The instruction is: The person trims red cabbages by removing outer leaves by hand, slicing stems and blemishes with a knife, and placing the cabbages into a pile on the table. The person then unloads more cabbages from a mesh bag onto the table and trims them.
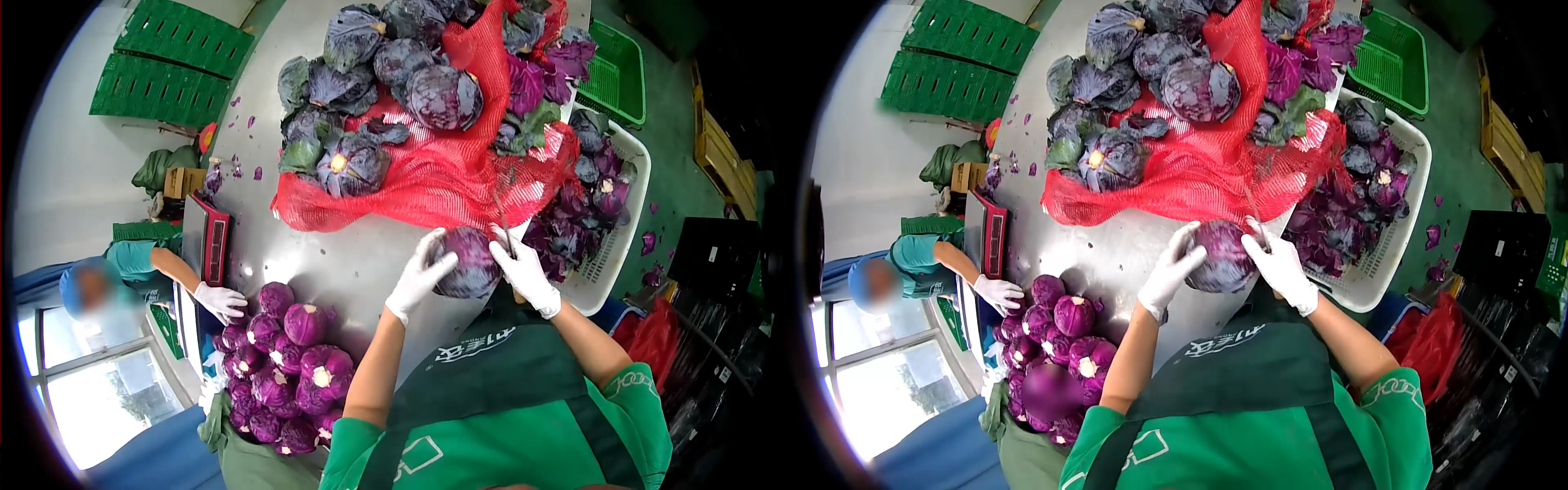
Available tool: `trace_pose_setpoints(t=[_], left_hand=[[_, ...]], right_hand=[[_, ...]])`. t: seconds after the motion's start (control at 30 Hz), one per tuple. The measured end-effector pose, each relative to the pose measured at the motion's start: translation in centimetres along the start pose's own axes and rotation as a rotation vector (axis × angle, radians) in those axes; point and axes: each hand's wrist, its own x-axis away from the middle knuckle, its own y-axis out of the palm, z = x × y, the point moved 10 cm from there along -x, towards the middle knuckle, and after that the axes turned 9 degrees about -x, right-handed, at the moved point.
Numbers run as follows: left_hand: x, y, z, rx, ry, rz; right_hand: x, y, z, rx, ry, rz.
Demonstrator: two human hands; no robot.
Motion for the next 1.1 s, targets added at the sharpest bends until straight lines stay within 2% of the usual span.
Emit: trace_pose_setpoints(t=[0.03, 0.07, 0.13, 0.17, 0.23, 0.27, 0.33, 0.37, 0.4, 0.43, 0.47, 0.53, 0.6, 0.63, 0.67, 0.73, 0.77, 0.8, 0.87, 0.93, 1.03, 1.1], left_hand=[[1.2, 1.3, 0.1, 0.157, -0.004, -0.108], [2.2, 1.5, 0.4, 0.153, 0.001, -0.116], [3.6, 1.5, 1.3, 0.130, 0.035, -0.070], [3.9, 1.5, 0.9, 0.136, 0.031, -0.062], [5.1, -0.1, 2.6, -0.333, 0.257, 0.139], [5.3, -0.3, 2.4, -0.333, 0.249, 0.147], [5.6, -0.6, 2.6, -0.559, 0.279, 0.210], [5.8, -0.8, 1.5, -0.430, 0.270, 0.213], [6.0, -1.0, 1.5, -0.427, 0.271, 0.214], [6.5, -0.7, 2.0, -0.533, 0.299, 0.188], [6.8, -0.2, 2.4, -0.640, 0.330, 0.162], [7.0, -0.1, 2.4, -0.667, 0.329, 0.184], [7.0, -1.1, 0.9, -0.425, 0.209, 0.275], [7.0, -1.0, 1.0, -0.360, 0.226, 0.289], [6.9, -1.1, 1.0, -0.361, 0.225, 0.284], [6.7, -1.5, 0.9, -0.614, 0.204, 0.321], [6.3, -1.8, 0.6, -0.587, 0.176, 0.314], [6.1, -1.9, 0.7, -0.590, 0.179, 0.304], [5.7, -2.3, -0.3, -0.401, 0.085, 0.276], [5.6, -2.3, -0.4, -0.389, 0.062, 0.250], [5.3, -2.1, -0.1, -0.358, 0.088, 0.239], [5.4, -2.0, 0.0, -0.328, 0.089, 0.256]], right_hand=[[0.3, 0.1, -0.6, 0.035, -0.083, 0.002], [0.7, 0.4, -1.4, 0.072, -0.167, 0.000], [1.3, 1.3, -2.6, 0.094, -0.136, -0.052], [1.9, 1.9, -4.3, 0.015, -0.247, -0.054], [1.7, 3.2, -4.5, 0.099, -0.282, -0.145], [1.8, 4.2, -4.6, 0.181, -0.323, -0.224], [1.9, 4.4, -4.3, 0.226, -0.316, -0.231], [1.9, 4.4, -4.2, 0.247, -0.290, -0.281], [2.0, 4.4, -4.4, 0.270, -0.264, -0.330], [2.2, 4.1, -4.2, 0.217, -0.146, -0.349], [2.4, 3.5, -4.3, 0.170, -0.159, -0.289], [3.2, 2.6, -3.4, 0.134, -0.320, -0.222], [3.8, 1.6, -1.7, 0.235, -0.324, -0.207], [5.1, 1.9, -3.9, 0.290, -0.394, -0.209], [7.2, 2.4, -7.9, 0.498, -0.617, -0.176], [7.4, 2.7, -4.4, 0.514, -0.157, -0.349], [7.6, 2.1, -2.6, 0.505, -0.428, -0.181], [7.7, 2.0, -2.5, 0.502, -0.423, -0.171], [7.8, 2.7, -1.5, 0.507, -0.323, -0.265], [8.2, 3.5, -3.7, 0.519, -0.413, -0.244], [8.2, 4.5, -4.2, 0.587, -0.388, -0.248], [8.0, 5.3, -2.9, 0.809, -0.256, -0.304]])
